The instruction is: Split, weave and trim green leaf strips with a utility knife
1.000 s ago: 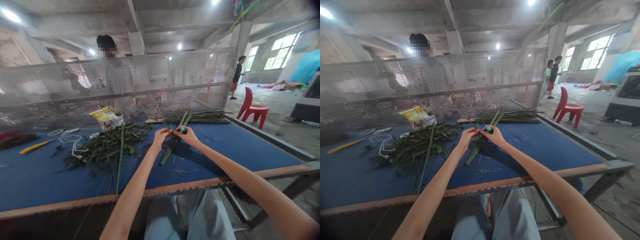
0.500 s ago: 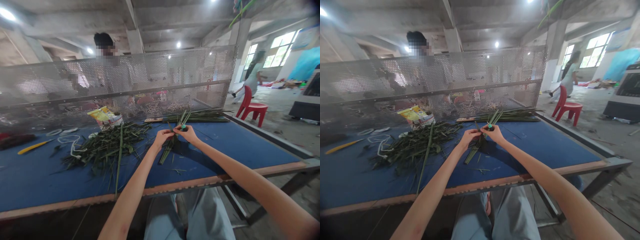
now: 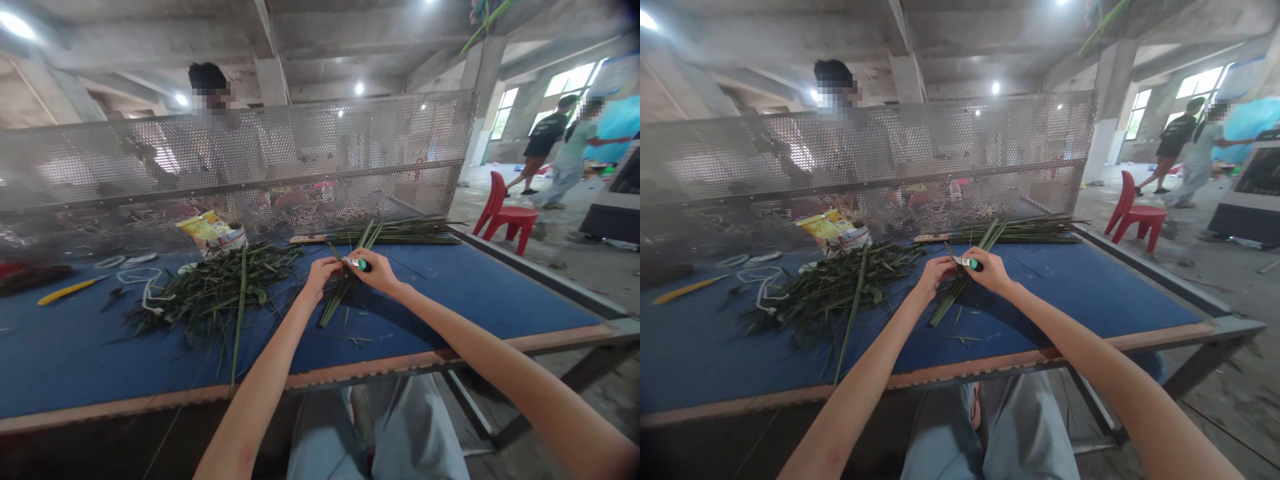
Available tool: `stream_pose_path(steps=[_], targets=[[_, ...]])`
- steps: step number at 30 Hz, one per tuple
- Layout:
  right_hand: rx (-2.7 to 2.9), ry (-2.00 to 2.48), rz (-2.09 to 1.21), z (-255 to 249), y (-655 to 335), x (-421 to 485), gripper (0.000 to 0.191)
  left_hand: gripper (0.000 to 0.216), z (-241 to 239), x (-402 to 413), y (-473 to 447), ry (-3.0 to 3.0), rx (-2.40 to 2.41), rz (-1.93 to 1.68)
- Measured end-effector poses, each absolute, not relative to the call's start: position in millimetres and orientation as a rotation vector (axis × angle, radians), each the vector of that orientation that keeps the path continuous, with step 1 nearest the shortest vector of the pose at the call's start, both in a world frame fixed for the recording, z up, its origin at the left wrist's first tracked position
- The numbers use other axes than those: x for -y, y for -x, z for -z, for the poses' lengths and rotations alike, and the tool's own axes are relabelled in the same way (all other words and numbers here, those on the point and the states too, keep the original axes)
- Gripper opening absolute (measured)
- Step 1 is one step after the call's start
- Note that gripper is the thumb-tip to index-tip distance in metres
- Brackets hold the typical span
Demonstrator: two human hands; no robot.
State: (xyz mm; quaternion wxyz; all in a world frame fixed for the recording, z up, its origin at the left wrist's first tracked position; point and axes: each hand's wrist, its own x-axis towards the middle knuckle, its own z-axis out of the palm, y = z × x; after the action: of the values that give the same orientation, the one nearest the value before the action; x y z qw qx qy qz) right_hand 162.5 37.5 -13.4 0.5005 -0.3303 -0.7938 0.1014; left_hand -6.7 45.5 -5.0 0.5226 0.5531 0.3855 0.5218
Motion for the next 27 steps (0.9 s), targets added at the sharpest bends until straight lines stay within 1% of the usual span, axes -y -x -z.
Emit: stream_pose_path(steps=[4, 10, 16, 22, 27], targets=[[1.927, 0.732, -0.237, 15.3, -163.7, -38.5, 0.02, 0.015, 5.6, -46.8, 9.8, -1.329, -0.921, -1.214], [1.889, 0.838, -0.293, 18.6, -162.1, -41.2, 0.026, 0.013, 7.2, -50.8, 11.7, -1.308, -0.909, -1.197], [1.917, 0.806, -0.27, 18.6, -163.5, -40.4, 0.025, 0.01, 7.1, -51.9, 12.6, -1.253, -0.867, -1.175], [1.948, 0.903, -0.227, 19.8, -166.5, -42.0, 0.027, 0.007, 5.1, -50.4, 14.0, -1.187, -0.827, -1.161], [1.943, 0.891, -0.208, 19.4, -167.5, -42.1, 0.027, 0.011, 3.3, -51.4, 15.4, -1.144, -0.779, -1.147]])
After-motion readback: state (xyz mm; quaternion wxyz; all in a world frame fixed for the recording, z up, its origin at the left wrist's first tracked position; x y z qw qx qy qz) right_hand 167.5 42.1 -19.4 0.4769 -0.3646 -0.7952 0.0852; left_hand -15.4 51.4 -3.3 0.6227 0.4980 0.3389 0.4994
